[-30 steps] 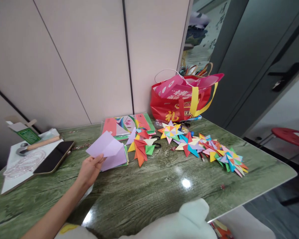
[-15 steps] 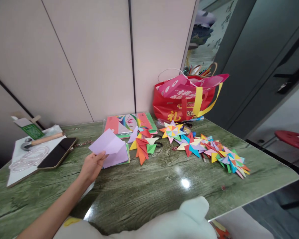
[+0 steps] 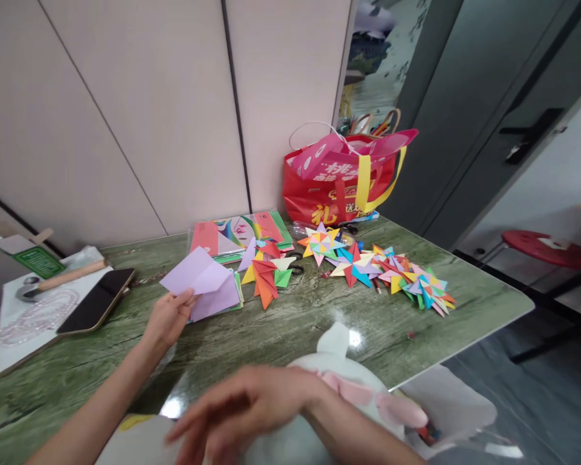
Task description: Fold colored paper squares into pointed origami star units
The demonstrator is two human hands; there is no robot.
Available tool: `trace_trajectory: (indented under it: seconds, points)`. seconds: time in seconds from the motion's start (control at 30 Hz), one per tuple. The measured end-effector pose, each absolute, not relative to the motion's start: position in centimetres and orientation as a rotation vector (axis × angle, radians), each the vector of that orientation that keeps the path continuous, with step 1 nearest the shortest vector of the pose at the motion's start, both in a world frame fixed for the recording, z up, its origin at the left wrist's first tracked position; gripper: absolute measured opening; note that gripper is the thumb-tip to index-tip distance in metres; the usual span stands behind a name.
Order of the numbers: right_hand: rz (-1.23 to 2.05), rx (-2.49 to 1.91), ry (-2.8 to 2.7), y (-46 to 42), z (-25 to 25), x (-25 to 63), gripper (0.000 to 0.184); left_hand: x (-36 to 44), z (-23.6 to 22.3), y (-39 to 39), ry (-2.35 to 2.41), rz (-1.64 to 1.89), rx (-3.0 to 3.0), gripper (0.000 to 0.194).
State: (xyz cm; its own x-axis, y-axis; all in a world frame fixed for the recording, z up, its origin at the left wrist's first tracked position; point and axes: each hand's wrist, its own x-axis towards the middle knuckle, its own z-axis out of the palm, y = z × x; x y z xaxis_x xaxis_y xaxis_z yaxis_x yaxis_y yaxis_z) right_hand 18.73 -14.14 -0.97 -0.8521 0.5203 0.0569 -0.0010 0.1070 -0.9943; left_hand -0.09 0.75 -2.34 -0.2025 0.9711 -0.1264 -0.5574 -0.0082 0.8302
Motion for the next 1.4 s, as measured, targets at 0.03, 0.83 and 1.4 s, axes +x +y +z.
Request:
trace_trajectory:
  seconds: [0.03, 0.83, 1.4]
  points:
    - [1.726, -0.58, -1.957, -12.4, -0.4, 19.0, 0.034, -0.2, -2.3, 0.8, 0.949, 1.54, 0.605, 0.024]
    - [1.264, -0.478, -3.015, -7.7, 0.8, 17.9, 0.05, 0.5, -2.2, 0.9, 1.221, 1.217, 0.801, 0.01]
    - [0.776, -1.049, -2.164, -5.5, 1.8, 25.4, 0.026, -0.6, -1.9, 1.1, 1.246, 1.313, 0.735, 0.008]
